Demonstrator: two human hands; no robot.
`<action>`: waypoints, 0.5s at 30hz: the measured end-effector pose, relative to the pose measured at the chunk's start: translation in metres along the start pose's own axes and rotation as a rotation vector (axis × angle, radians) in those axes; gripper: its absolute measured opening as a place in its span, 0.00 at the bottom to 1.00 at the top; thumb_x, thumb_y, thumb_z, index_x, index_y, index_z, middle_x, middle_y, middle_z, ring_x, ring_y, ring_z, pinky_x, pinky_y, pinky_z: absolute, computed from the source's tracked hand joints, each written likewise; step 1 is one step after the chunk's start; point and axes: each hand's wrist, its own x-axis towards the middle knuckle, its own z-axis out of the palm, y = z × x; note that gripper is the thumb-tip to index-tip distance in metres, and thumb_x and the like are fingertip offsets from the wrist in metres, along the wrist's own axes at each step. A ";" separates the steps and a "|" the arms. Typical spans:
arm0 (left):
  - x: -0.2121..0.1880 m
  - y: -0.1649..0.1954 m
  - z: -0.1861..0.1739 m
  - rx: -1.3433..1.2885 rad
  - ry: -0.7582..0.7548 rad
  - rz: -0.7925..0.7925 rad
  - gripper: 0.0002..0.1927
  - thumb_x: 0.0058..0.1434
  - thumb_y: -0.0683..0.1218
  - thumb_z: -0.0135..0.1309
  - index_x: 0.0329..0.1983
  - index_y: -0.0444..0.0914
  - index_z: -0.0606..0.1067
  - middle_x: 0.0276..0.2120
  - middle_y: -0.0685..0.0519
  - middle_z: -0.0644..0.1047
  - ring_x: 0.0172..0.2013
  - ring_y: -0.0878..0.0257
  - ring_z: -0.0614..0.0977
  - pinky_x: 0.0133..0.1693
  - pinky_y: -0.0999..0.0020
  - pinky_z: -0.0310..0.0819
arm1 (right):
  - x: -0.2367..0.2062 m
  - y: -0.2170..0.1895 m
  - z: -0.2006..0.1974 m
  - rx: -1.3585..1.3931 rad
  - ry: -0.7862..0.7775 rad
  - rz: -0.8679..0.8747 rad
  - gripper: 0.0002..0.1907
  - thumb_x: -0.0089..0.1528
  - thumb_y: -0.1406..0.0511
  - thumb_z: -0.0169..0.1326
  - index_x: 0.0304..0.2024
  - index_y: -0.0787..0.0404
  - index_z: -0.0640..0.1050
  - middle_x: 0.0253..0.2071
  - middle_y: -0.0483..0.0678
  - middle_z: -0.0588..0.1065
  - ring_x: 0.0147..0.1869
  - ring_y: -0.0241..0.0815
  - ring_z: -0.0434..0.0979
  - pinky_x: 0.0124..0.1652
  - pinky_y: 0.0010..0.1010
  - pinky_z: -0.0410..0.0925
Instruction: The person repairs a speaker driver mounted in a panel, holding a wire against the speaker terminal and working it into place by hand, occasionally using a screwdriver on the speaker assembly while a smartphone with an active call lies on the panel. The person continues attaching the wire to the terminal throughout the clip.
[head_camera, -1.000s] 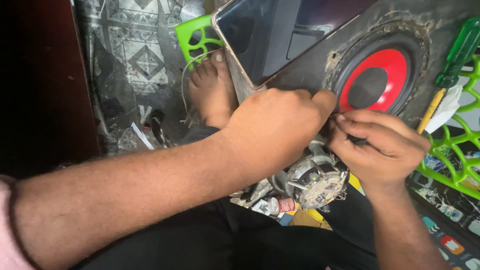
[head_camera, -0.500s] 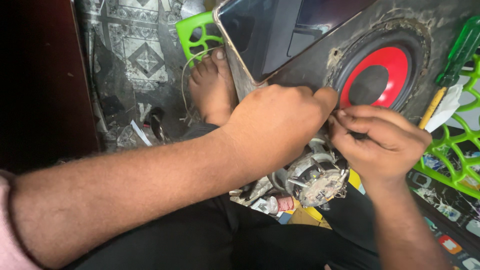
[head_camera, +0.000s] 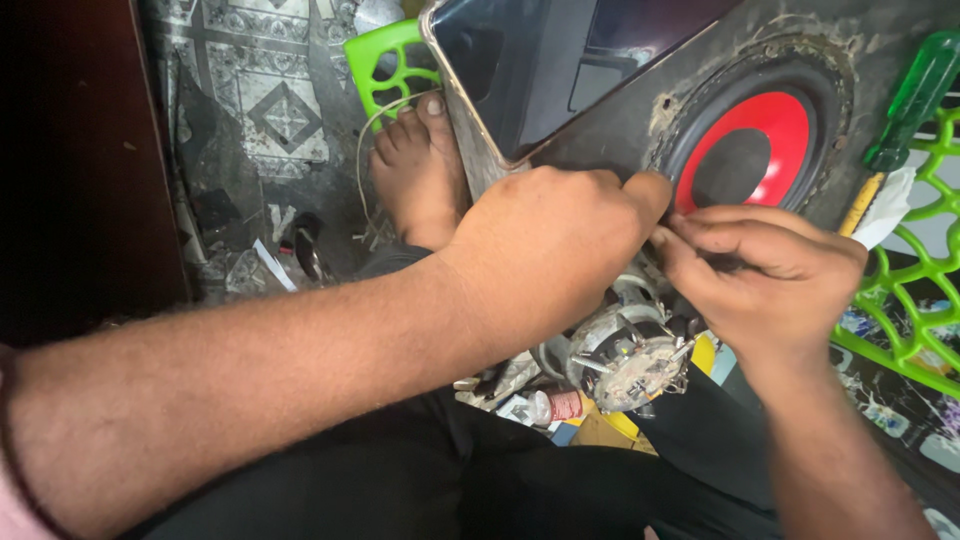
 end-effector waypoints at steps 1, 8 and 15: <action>0.000 0.000 0.000 -0.003 -0.007 -0.003 0.13 0.53 0.40 0.57 0.42 0.36 0.70 0.30 0.43 0.81 0.32 0.43 0.85 0.32 0.49 0.79 | 0.000 -0.002 -0.001 -0.010 -0.005 0.011 0.08 0.61 0.75 0.70 0.40 0.69 0.83 0.39 0.52 0.81 0.41 0.36 0.82 0.39 0.22 0.74; -0.001 -0.001 0.001 -0.018 0.019 -0.002 0.13 0.54 0.40 0.57 0.42 0.36 0.71 0.30 0.43 0.81 0.31 0.42 0.85 0.32 0.49 0.79 | 0.009 -0.016 0.000 0.063 -0.017 0.186 0.05 0.61 0.74 0.66 0.38 0.69 0.82 0.36 0.50 0.80 0.38 0.34 0.80 0.38 0.22 0.72; -0.002 -0.001 0.001 -0.029 0.040 0.006 0.14 0.53 0.39 0.57 0.42 0.36 0.71 0.30 0.43 0.81 0.32 0.43 0.85 0.33 0.50 0.79 | 0.019 -0.033 -0.001 -0.226 -0.016 -0.089 0.07 0.61 0.75 0.68 0.39 0.70 0.81 0.37 0.55 0.79 0.36 0.44 0.81 0.36 0.31 0.73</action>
